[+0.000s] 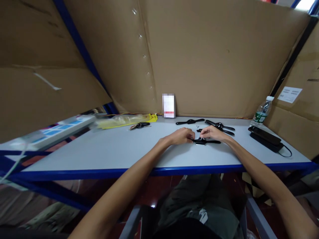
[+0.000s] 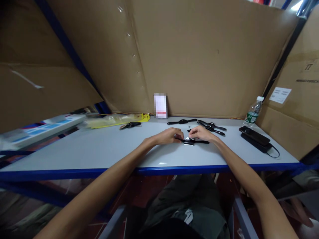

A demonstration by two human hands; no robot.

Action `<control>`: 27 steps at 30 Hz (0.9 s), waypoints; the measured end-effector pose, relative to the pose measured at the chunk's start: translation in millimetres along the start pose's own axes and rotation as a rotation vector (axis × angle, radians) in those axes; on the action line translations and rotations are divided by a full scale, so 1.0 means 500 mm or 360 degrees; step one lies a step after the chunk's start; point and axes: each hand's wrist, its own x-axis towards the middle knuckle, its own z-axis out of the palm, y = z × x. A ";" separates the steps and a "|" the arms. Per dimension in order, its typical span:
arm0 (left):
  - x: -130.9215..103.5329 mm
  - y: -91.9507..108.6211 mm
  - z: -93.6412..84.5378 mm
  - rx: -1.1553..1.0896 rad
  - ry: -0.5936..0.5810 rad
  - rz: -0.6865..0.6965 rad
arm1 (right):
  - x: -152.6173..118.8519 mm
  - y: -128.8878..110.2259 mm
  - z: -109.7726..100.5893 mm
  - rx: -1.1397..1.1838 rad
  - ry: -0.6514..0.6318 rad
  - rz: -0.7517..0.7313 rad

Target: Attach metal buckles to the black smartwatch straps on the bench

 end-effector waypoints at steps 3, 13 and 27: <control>0.000 -0.003 0.001 0.0030 0.0019 0.0011 | 0.005 0.004 0.004 0.0010 0.0050 0.0007; 0.004 -0.010 0.006 -0.0045 0.0073 -0.0007 | 0.009 -0.001 0.013 -0.0257 0.0161 0.0009; 0.009 -0.011 0.016 -0.0109 0.0080 -0.0094 | -0.006 -0.021 0.079 -0.1401 0.0534 -0.0028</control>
